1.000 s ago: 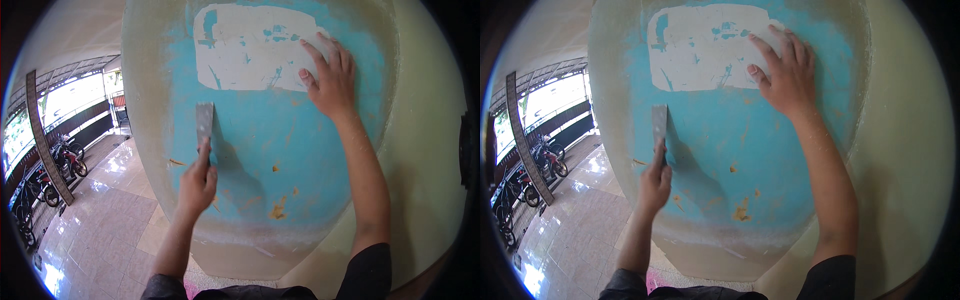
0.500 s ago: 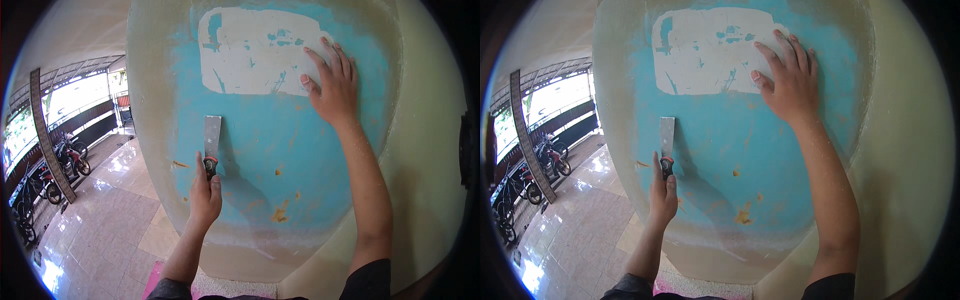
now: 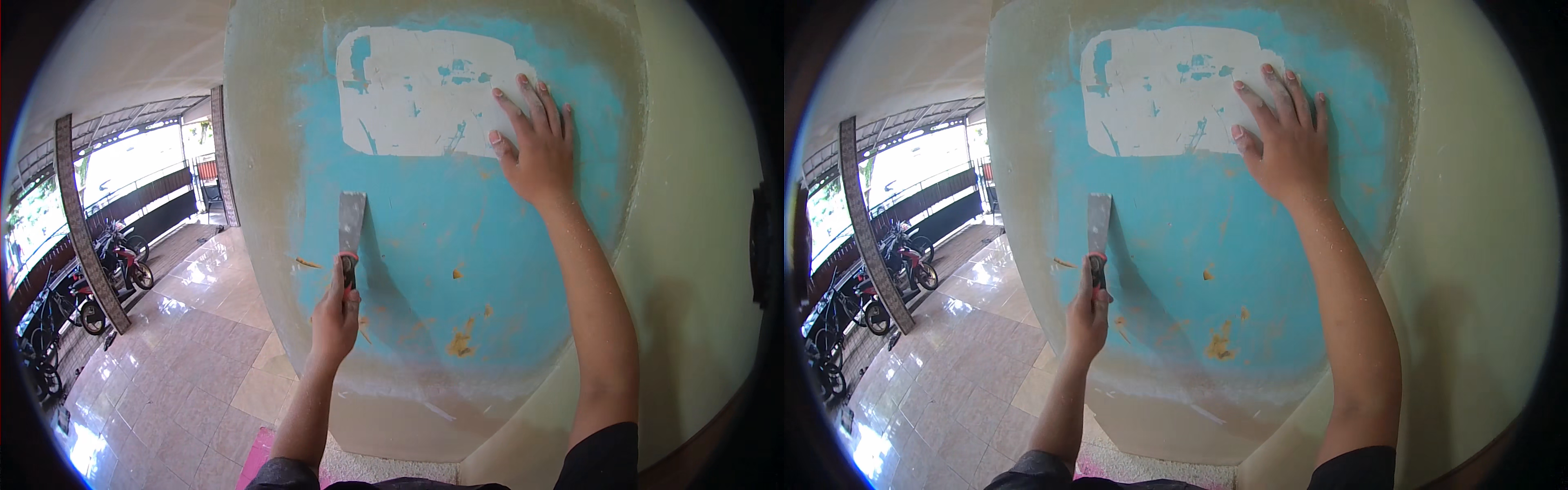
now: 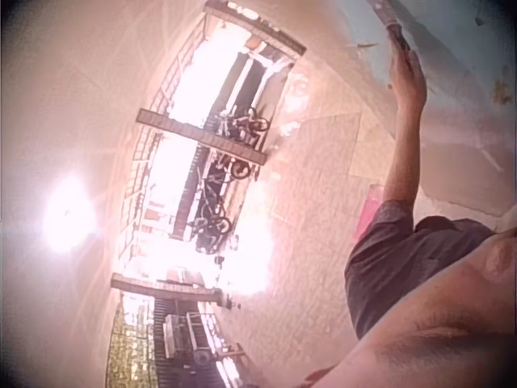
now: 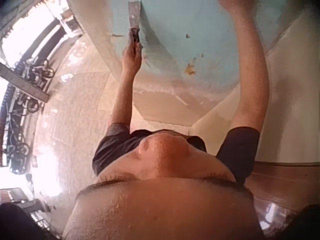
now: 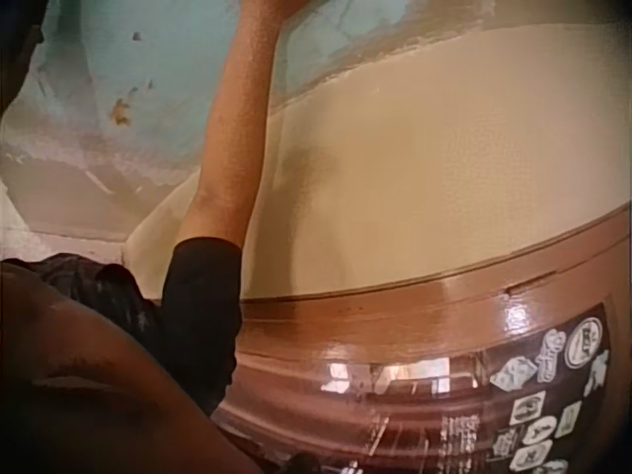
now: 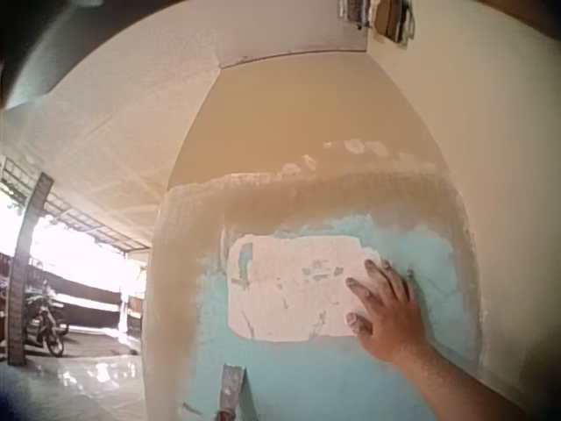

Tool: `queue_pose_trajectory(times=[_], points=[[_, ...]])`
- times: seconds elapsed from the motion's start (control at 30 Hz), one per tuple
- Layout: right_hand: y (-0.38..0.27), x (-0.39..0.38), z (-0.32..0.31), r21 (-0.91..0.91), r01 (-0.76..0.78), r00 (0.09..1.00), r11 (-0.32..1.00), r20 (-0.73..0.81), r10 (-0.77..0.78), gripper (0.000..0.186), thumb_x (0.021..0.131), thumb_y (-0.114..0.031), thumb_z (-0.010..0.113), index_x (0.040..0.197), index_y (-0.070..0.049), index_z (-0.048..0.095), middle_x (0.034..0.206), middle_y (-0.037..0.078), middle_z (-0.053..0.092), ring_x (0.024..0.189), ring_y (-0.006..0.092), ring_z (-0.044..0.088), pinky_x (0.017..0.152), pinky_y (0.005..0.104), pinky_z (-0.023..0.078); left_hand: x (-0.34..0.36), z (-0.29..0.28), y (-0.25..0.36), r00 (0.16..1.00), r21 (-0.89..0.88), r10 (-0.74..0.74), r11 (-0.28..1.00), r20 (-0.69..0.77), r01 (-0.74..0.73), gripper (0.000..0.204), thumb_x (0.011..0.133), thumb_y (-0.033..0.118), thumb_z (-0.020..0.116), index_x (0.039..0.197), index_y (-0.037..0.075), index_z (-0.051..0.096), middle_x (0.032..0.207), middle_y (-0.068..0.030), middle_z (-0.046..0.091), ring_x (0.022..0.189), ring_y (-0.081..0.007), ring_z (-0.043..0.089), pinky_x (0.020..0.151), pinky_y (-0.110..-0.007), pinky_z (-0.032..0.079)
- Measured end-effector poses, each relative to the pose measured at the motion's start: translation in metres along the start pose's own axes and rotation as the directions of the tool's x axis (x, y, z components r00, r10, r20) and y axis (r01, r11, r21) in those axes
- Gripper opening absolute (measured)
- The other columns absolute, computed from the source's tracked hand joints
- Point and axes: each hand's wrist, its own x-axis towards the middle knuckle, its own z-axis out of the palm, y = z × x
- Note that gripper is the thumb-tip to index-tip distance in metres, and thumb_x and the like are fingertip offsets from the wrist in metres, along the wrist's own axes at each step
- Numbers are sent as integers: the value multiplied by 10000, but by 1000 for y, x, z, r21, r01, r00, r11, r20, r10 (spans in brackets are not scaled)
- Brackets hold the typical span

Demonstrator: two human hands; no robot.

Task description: The person scrapes old paint or wallpaper from a wall using a putty knife.

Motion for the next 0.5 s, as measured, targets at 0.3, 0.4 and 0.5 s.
queue_pose_trajectory(times=[0.3,0.4,0.5], points=[[-3,1,-1,20,2,1000,1000,-3,-2,567,941,-390,610,1485,-333,461,1619,25,333,1505,290,272,1208,618,166,145,-59,65,998,296,63,953,20,-66,628,1022,228,505,1599,269,260,872,-195,702,758,-380,696,705,-467,527],[-1,-1,0,20,-4,1000,1000,-8,4,568,939,-391,608,1485,-333,460,1617,23,336,1503,289,277,1206,617,173,154,-58,66,998,322,59,945,19,-62,635,1017,296,515,1598,297,259,800,-197,698,747,-383,704,676,-467,530],[2,-2,1,7,-5,1000,1000,-18,5,566,941,-392,601,1486,-335,458,1612,19,345,1501,286,283,1206,617,176,127,-38,55,970,386,239,900,-53,-201,703,959,332,600,1589,301,291,725,-199,684,684,-402,696,665,-486,548]])
